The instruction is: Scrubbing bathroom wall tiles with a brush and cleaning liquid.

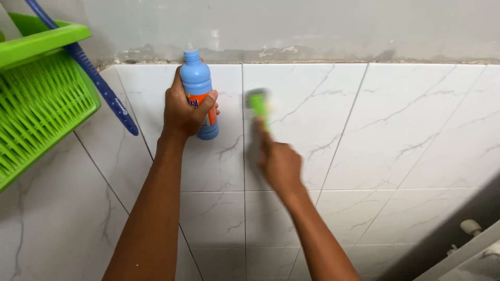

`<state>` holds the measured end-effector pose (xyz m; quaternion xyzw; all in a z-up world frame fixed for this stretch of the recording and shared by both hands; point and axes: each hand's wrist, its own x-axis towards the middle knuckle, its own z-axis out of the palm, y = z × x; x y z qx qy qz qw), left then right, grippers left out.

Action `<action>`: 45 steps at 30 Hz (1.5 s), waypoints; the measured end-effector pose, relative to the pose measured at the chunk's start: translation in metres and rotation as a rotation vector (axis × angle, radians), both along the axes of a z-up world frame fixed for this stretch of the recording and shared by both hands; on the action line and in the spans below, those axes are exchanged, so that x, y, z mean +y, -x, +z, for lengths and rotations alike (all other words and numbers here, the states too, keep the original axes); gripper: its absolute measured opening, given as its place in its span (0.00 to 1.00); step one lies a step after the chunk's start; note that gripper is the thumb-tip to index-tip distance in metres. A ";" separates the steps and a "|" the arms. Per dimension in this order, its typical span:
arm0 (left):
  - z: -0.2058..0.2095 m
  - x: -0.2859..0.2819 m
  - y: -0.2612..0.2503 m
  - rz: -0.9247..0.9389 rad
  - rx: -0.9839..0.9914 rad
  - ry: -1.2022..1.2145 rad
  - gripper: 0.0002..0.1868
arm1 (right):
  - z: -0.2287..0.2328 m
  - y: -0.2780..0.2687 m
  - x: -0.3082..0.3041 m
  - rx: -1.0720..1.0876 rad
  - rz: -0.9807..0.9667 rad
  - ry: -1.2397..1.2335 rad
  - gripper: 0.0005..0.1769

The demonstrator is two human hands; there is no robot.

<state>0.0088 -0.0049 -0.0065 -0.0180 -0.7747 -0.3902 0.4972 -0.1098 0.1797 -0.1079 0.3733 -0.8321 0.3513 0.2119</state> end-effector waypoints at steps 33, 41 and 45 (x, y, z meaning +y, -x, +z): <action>0.003 -0.013 0.007 -0.163 -0.011 -0.122 0.27 | 0.002 0.139 0.092 -0.122 0.089 0.603 0.18; 0.003 -0.012 0.010 -0.209 0.023 -0.141 0.26 | 0.018 0.107 0.065 -0.314 0.031 0.572 0.18; 0.003 -0.010 0.008 -0.168 0.025 -0.112 0.25 | 0.048 0.019 0.001 -0.039 0.234 0.258 0.20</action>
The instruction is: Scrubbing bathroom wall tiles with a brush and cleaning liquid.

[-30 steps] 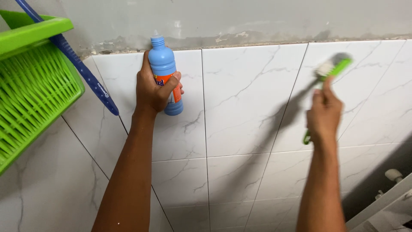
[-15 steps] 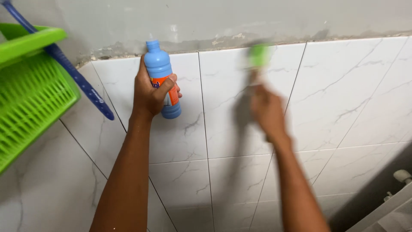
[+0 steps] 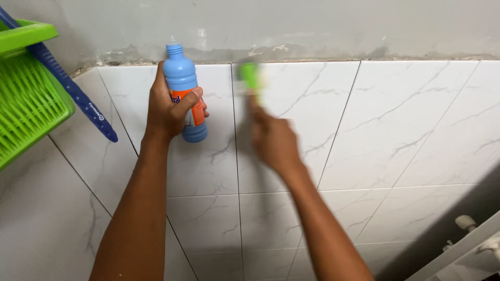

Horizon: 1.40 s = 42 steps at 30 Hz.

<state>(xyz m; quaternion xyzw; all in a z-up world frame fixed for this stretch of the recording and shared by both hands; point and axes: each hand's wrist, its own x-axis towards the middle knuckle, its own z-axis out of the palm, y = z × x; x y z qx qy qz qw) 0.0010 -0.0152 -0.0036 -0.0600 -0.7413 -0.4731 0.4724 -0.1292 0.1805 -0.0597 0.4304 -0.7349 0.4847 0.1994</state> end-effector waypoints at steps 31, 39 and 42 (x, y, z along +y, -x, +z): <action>-0.005 -0.007 -0.012 0.019 0.060 0.030 0.25 | -0.043 -0.046 -0.042 0.173 -0.215 -0.067 0.37; -0.006 -0.010 -0.012 0.014 0.071 0.007 0.27 | -0.117 -0.059 -0.046 -0.071 -0.237 -0.220 0.36; -0.009 -0.009 -0.011 -0.002 0.076 -0.008 0.26 | -0.049 -0.045 -0.050 0.071 -0.241 -0.119 0.35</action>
